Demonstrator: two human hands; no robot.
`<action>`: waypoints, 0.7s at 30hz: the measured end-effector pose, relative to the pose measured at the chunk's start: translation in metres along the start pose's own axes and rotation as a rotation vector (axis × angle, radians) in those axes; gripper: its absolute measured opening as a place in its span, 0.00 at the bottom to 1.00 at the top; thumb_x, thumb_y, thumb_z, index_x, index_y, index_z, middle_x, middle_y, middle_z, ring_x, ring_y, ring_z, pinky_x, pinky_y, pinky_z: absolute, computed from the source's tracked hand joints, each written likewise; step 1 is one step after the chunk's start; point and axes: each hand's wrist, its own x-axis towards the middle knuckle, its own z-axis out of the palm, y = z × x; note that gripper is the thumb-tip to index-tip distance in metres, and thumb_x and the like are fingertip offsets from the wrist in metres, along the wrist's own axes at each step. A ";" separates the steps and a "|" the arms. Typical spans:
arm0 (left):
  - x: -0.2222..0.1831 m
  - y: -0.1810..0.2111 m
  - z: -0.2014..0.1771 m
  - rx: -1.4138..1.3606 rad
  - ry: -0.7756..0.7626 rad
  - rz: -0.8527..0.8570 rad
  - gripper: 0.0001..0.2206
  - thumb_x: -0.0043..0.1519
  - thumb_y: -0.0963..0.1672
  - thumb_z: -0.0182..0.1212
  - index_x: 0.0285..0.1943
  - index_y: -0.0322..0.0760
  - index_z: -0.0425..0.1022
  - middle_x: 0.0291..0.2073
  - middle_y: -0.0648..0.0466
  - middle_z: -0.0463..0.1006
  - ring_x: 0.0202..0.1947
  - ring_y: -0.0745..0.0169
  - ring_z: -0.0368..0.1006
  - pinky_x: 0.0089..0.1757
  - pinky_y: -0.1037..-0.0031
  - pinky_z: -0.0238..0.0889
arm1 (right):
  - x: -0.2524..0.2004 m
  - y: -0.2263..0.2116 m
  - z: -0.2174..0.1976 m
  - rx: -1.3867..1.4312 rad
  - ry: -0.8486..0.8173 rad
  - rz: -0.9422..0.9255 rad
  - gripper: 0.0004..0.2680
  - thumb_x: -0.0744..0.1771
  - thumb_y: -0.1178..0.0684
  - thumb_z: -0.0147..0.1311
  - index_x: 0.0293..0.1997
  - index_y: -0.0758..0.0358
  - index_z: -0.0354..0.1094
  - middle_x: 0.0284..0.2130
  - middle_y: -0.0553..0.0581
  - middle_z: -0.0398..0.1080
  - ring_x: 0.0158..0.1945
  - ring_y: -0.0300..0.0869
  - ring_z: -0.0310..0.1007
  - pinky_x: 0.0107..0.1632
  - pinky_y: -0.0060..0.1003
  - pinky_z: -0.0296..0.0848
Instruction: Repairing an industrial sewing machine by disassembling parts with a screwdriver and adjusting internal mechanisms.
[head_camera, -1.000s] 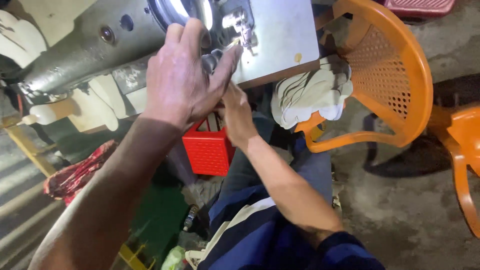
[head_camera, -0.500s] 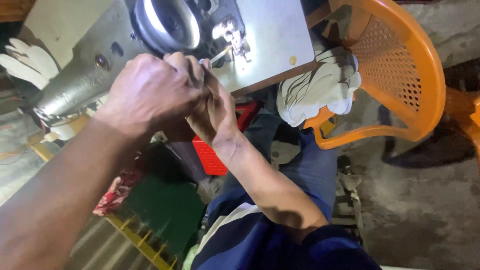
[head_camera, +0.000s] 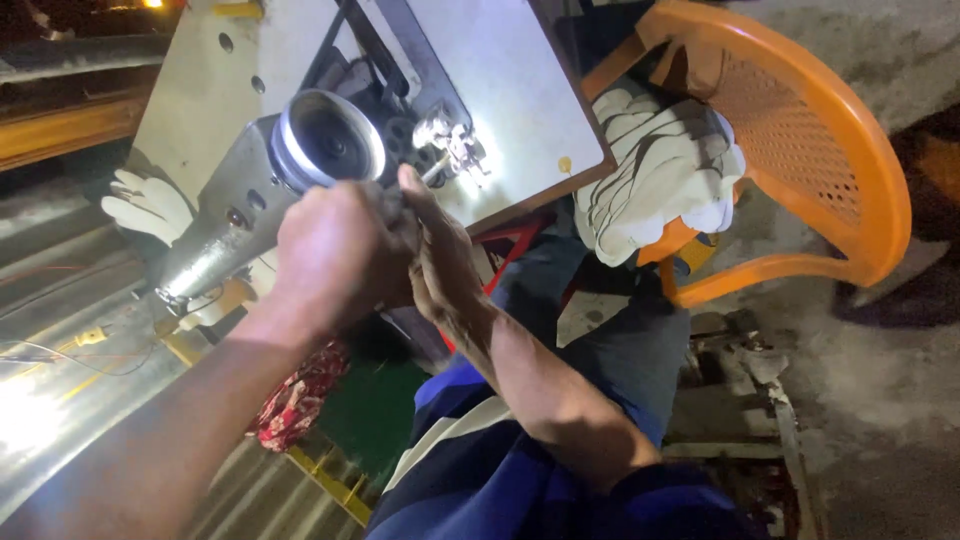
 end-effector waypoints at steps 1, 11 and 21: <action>-0.001 -0.002 0.000 -0.251 -0.071 -0.178 0.11 0.55 0.50 0.59 0.31 0.45 0.83 0.22 0.46 0.79 0.30 0.38 0.80 0.32 0.49 0.72 | -0.007 -0.007 0.004 -0.082 0.064 0.005 0.29 0.64 0.36 0.57 0.72 0.56 0.59 0.60 0.65 0.67 0.60 0.50 0.70 0.68 0.55 0.59; -0.033 -0.021 0.040 -1.309 -0.102 -0.643 0.22 0.59 0.54 0.58 0.17 0.36 0.74 0.05 0.48 0.60 0.08 0.57 0.63 0.16 0.68 0.55 | 0.021 0.038 -0.024 -0.576 0.217 -0.156 0.25 0.60 0.34 0.63 0.46 0.73 0.74 0.43 0.73 0.71 0.41 0.55 0.77 0.36 0.48 0.83; -0.028 -0.017 0.031 -0.417 0.012 -0.028 0.20 0.62 0.52 0.53 0.45 0.32 0.82 0.27 0.38 0.81 0.35 0.33 0.81 0.36 0.48 0.74 | 0.034 0.038 -0.064 -0.354 -0.130 -0.161 0.21 0.69 0.36 0.56 0.61 0.64 0.66 0.54 0.60 0.69 0.59 0.46 0.70 0.64 0.46 0.65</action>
